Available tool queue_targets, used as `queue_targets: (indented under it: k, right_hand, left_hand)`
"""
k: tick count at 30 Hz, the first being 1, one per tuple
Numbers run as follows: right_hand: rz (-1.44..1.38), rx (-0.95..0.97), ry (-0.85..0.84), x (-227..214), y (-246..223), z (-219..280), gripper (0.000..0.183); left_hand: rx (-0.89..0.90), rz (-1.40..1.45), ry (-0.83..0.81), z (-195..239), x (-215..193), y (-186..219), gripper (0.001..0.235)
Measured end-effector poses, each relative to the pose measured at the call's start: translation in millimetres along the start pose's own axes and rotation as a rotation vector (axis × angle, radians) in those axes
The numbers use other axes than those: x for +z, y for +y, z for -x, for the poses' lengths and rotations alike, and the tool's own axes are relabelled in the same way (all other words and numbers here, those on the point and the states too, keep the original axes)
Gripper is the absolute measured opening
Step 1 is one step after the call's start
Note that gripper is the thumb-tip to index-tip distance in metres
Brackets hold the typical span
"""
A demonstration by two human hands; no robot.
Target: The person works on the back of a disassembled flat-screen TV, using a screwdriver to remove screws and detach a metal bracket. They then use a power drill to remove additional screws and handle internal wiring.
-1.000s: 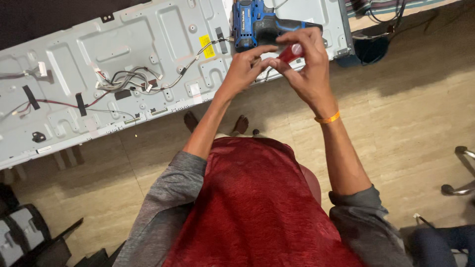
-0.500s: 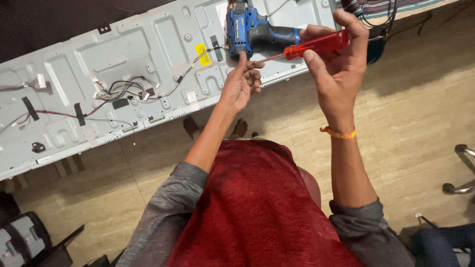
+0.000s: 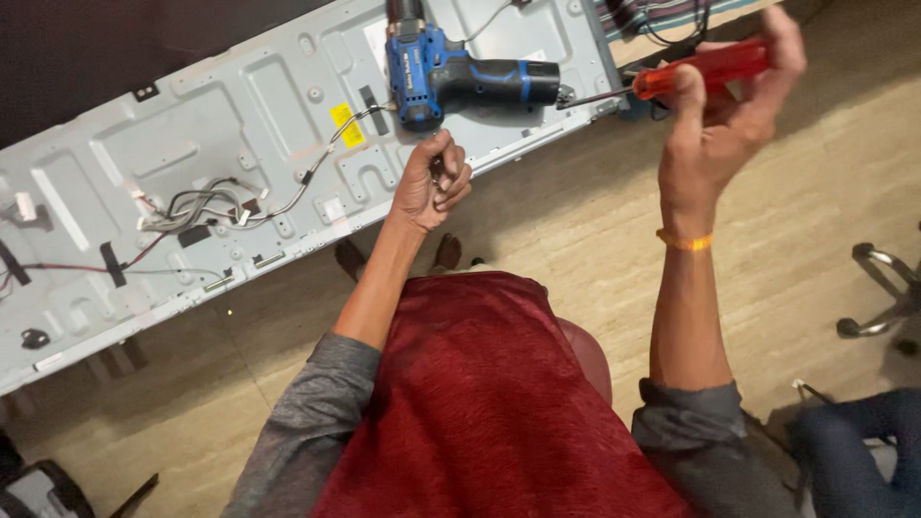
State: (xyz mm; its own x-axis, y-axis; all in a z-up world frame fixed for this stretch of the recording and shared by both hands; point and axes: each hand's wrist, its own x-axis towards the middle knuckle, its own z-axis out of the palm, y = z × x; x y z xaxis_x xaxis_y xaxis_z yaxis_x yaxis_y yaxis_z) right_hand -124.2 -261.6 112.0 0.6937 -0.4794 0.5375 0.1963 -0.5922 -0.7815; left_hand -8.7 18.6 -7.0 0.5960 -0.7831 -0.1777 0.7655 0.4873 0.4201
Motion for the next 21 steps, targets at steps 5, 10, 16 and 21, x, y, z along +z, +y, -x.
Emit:
queue_targets:
  k: [5,10,16,21]
  right_hand:
    - [0.048,0.052,-0.045,0,41,5,0.047]
    - [0.006,0.092,-0.046,-6,53,13,0.044]
    - [0.112,0.032,-0.044,-9,60,13,0.047]
    - [0.088,0.068,-0.043,-13,63,16,0.047]
  left_hand:
    - [-0.051,0.082,-0.006,-4,-2,-2,0.048]
    - [-0.029,0.11,0.047,0,-1,-5,0.05]
    - [-0.018,0.086,0.111,3,6,-8,0.049]
    - [-0.004,0.068,0.131,7,11,-11,0.048]
